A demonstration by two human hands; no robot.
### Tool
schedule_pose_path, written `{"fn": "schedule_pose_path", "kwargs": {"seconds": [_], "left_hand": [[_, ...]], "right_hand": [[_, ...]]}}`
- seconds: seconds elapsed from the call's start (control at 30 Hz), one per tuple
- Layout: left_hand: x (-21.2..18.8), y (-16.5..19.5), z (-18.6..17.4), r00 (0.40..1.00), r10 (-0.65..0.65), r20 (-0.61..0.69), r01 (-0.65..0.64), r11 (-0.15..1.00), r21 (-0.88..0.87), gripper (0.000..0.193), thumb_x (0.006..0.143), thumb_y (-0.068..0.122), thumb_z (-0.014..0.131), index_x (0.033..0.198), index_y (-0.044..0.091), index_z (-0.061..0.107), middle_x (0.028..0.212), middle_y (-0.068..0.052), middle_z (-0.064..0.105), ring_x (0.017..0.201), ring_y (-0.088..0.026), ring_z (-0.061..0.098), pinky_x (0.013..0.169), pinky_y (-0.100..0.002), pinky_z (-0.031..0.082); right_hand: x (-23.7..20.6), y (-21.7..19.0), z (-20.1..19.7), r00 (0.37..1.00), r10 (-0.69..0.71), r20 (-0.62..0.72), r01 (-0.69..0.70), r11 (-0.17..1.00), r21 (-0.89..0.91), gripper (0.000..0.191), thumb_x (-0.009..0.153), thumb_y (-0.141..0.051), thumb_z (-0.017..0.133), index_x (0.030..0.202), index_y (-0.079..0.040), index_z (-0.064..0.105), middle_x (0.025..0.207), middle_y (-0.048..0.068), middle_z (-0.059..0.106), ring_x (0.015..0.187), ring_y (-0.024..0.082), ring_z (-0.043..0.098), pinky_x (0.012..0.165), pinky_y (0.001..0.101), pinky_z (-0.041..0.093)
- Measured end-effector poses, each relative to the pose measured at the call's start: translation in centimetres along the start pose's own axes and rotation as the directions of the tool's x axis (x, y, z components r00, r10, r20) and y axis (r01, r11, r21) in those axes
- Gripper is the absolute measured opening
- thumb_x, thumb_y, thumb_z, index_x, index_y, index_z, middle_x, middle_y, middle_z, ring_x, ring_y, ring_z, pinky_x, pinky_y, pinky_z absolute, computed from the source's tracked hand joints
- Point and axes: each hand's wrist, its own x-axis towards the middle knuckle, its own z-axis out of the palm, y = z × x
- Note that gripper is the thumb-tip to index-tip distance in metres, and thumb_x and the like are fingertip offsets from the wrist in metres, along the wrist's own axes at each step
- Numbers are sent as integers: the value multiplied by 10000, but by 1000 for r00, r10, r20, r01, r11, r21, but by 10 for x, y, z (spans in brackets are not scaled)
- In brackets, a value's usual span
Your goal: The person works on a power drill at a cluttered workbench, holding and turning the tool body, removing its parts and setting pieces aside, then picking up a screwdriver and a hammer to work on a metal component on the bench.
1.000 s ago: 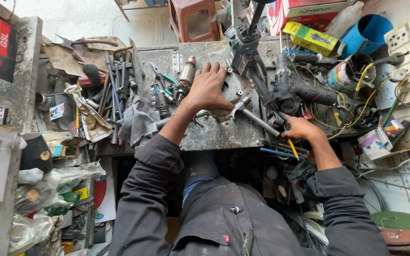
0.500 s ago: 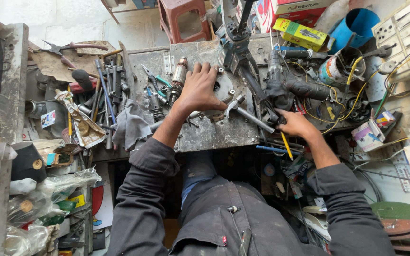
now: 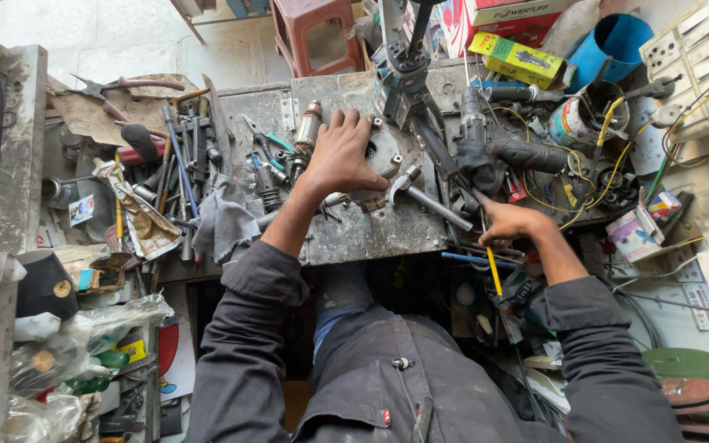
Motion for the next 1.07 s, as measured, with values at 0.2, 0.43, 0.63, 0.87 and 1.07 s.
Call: {"fn": "schedule_pose_path", "kwargs": {"seconds": [0.2,0.43,0.63,0.87,1.07], "left_hand": [[4,-1,1,999,-15,30,16,1000,-4,1190,469,588,897,1381,-63,497,1232,-186,528,1197,-370,458,985,-485,403],[5,2,2,1000,7,12,-7,1000,0,1199,463,583,902,1387,-63,495,1237,-194,526,1204,-377,452,974,-487,401],[1,-1,3,1000,16,-16,-16,1000,-10,1211,462,593,916,1386,-64,491,1252,-203,527,1220,-398,451,994,-503,397],[-3,-3,0,1000,-13,4,13,1000,-3,1175,467,548,905,1396,-42,494,1248,-188,533,1223,-392,462,982,-496,413],[-6,-5,-2,1000,-11,16,11,1000,10,1189,476,588,901,1390,-51,488,1255,-193,522,1241,-386,456,1009,-487,404]], "right_hand": [[-23,42,-11,966,-151,-211,145,989,-42,1190,838,-119,773,1630,-134,-115,906,180,771,798,232,716,767,361,559],[-14,105,12,832,-138,-538,478,669,569,521,1004,-213,613,1476,-25,498,896,49,670,780,166,645,740,333,524],[4,79,78,627,42,-778,251,935,253,453,866,-233,819,1238,-26,664,850,105,658,774,240,624,741,385,523],[1,55,93,466,33,-884,205,968,144,425,829,-152,813,1212,-65,651,960,163,754,912,379,719,831,480,544],[13,70,89,427,-7,-904,191,978,83,387,855,-145,822,1193,-62,652,1047,167,755,1007,394,704,858,476,542]]}}
